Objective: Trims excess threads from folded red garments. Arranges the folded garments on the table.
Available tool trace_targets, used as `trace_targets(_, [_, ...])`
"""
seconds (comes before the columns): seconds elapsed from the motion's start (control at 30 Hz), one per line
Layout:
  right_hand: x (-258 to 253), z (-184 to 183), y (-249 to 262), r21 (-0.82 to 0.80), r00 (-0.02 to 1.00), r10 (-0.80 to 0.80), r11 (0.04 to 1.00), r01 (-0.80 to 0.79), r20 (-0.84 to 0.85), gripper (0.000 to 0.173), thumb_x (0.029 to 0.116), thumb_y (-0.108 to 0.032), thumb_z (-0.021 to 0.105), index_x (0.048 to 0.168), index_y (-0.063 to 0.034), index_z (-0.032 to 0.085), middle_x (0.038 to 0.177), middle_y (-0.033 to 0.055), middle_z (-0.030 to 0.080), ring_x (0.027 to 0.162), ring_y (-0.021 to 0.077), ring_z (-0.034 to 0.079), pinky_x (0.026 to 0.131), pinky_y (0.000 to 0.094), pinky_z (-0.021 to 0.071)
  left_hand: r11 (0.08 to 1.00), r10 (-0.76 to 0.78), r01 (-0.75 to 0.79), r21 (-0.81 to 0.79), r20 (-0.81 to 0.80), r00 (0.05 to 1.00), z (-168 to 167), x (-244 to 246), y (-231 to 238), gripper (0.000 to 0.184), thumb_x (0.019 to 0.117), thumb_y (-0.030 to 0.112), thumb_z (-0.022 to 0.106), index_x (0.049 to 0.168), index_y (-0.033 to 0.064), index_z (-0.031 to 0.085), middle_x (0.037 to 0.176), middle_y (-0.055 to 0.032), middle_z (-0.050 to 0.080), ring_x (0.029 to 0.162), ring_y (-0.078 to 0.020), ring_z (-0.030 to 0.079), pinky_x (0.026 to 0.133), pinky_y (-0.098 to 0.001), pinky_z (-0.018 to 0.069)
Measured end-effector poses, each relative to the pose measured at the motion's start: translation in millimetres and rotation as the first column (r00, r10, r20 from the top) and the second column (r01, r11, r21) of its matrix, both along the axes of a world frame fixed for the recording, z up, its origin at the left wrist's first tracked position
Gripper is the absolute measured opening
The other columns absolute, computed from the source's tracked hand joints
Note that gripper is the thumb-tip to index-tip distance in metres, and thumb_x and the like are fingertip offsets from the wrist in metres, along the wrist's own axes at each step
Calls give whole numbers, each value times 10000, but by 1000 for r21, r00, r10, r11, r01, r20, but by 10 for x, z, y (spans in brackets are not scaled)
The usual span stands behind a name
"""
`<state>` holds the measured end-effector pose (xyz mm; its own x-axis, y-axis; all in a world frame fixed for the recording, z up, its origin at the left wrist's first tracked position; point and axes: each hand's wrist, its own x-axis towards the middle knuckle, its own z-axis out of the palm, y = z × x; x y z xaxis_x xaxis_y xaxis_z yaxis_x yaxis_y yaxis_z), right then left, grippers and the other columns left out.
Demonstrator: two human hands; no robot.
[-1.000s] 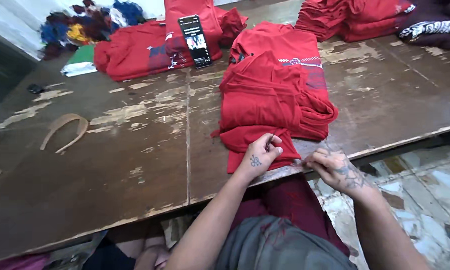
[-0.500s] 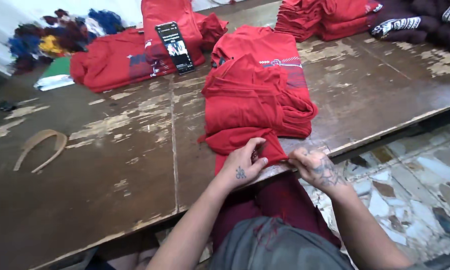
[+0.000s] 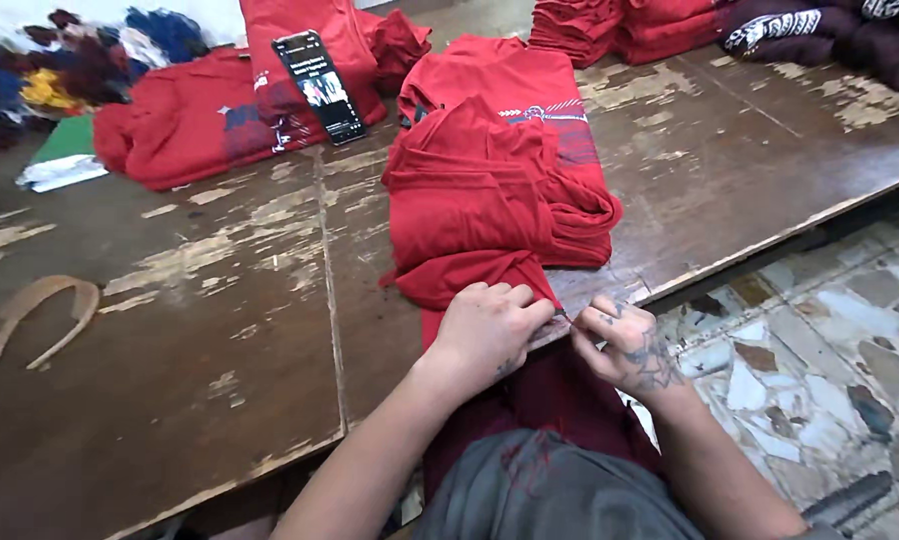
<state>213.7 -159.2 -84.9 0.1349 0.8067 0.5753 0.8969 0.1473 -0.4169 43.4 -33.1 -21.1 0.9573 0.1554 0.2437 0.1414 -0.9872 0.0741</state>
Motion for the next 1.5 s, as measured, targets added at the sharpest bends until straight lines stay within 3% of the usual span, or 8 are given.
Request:
trace_targets(0.53, [-43, -6, -43, 142, 934, 301, 950, -277, -193, 205, 968, -151, 586, 867, -22, 709, 769, 118, 668, 707, 191, 657, 655, 291, 545, 993, 112, -112, 44, 20, 994, -80, -86, -17, 219, 903, 83, 590, 1052, 127, 744, 838, -79, 712, 722, -268, 712, 569, -415, 541])
trace_targets(0.7, [-4, 208, -221, -135, 848, 479, 847, -514, -228, 431, 1064, -410, 507, 1198, -49, 701, 1023, 115, 747, 940, 234, 722, 886, 417, 575, 896, 312, -292, -334, 8, 950, -215, -159, 63, 369, 1003, 389, 553, 1227, 142, 709, 951, -61, 742, 813, -244, 722, 681, -480, 580])
trace_targets(0.83, [-83, 336, -139, -88, 811, 576, 807, -584, -100, 399, 1069, -337, 491, 857, -81, 712, 790, 75, 709, 817, 247, 699, 892, 448, 534, 786, 180, -414, -459, -471, 864, 22, -232, 324, 382, 999, 373, 610, 1160, 29, 655, 952, -195, 704, 928, -395, 688, 813, -630, 508])
trace_targets(0.93, [-376, 401, 153, -203, 739, 674, 722, -661, -9, 412, 1004, -445, 582, 879, -84, 737, 927, 116, 706, 994, 320, 685, 939, 510, 531, 748, 442, -330, -576, 61, 895, 177, -300, 456, 223, 992, 193, 626, 951, -16, 692, 853, -123, 681, 785, -236, 675, 767, -479, 566])
trace_targets(1.03, [-483, 389, 803, -275, 839, 523, 837, -473, 150, 384, 944, -421, 699, 1187, -125, 733, 1328, 191, 664, 1298, 404, 593, 1104, 674, 405, 751, 646, -21, -660, 729, 227, 628, -74, 482, 83, 1000, 138, 631, 980, 107, 556, 752, 77, 563, 557, -12, 512, 501, -191, 470])
trace_targets(1.13, [-161, 472, 1508, -169, 947, 245, 963, -212, 209, 526, 936, -424, 704, 1420, -229, 633, 1459, 266, 548, 1375, 518, 471, 1073, 823, 263, 821, 495, -17, -571, 698, 517, 636, -111, 224, 118, 985, 126, 647, 1025, 24, 602, 802, 3, 611, 626, -39, 566, 577, -212, 514])
trace_targets(1.27, [28, 782, 2145, -391, 984, 73, 920, -4, 160, 730, 955, -680, 519, 1605, -401, 335, 1670, 251, 240, 1523, 546, 177, 1088, 850, 134, 783, 425, -355, -511, 21, 905, 212, -347, 221, 408, 967, 358, 655, 1225, 43, 690, 972, -120, 718, 854, -240, 688, 793, -450, 561])
trace_targets(1.5, [263, 717, 2418, -240, 946, 114, 970, -40, 303, 614, 984, -573, 562, 1313, -61, 639, 1046, 228, 717, 947, 427, 714, 782, 625, 551, 737, 354, -473, -484, -320, 879, -111, -482, 200, 307, 996, 326, 611, 1119, 60, 703, 1010, -137, 730, 973, -303, 703, 848, -558, 526])
